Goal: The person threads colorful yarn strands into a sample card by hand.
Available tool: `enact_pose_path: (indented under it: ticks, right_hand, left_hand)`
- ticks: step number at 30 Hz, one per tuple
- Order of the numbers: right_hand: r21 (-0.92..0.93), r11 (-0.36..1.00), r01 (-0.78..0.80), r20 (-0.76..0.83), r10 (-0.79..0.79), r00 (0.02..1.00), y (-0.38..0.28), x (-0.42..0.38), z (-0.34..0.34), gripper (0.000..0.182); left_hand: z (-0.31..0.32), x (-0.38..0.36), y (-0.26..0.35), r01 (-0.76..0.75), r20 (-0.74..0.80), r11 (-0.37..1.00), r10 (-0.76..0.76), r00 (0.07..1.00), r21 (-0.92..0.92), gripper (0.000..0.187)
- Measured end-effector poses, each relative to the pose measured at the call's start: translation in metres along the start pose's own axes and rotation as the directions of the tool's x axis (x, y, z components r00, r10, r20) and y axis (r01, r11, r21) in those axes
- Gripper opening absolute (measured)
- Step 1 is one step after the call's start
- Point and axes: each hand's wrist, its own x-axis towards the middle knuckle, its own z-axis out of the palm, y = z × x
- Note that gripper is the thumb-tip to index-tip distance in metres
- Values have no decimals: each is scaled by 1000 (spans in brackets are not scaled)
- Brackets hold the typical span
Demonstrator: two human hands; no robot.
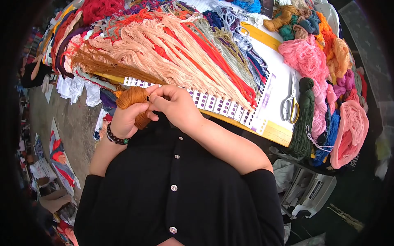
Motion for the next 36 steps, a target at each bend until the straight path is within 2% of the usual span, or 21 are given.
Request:
enact_pose_path:
  ticks: [1,3,7,9,13,15,19,21,24,30,36]
  right_hand:
    - [0,1000,0,0,0,1000,0,0,-1,11]
    - [179,984,-4,100,-14,995,0,1,-2,11]
    - [208,976,67,102,-89,991,2,2,-8,11]
    - [-5,987,158,43,-158,987,4,2,-9,9]
    - [-150,974,168,-9,-171,985,-3,-5,-2,9]
    - [-153,987,56,-24,-61,998,-4,-6,-1,11]
    - [-97,995,24,-47,-29,998,2,-5,-3,12]
    - [31,999,-22,-2,23,1000,0,-6,-5,13]
    - [89,995,-41,3,41,999,2,-5,-6,12]
    - [-38,998,-47,-36,45,998,3,-4,-4,12]
    - [13,999,-50,-16,50,999,4,-4,-6,11]
  left_hand:
    - [-2,1,-2,0,0,1000,0,1000,0,38]
    - [-6,1,-7,-18,8,1000,18,1000,6,39]
    - [-3,-1,-6,-6,9,1000,6,1000,-10,41]
    - [5,-1,-3,-10,9,1000,10,1000,22,42]
    - [5,3,-6,14,49,999,-15,999,29,44]
    - [8,1,-2,10,67,999,-13,998,35,46]
    - [8,1,-5,0,64,998,-3,998,59,47]
    - [11,1,-4,19,39,998,-21,999,55,45]
    - [7,2,-9,27,20,998,-28,999,62,44]
    - [8,1,-10,27,31,995,-30,999,94,42]
    - [6,0,-12,11,8,999,-12,1000,51,42]
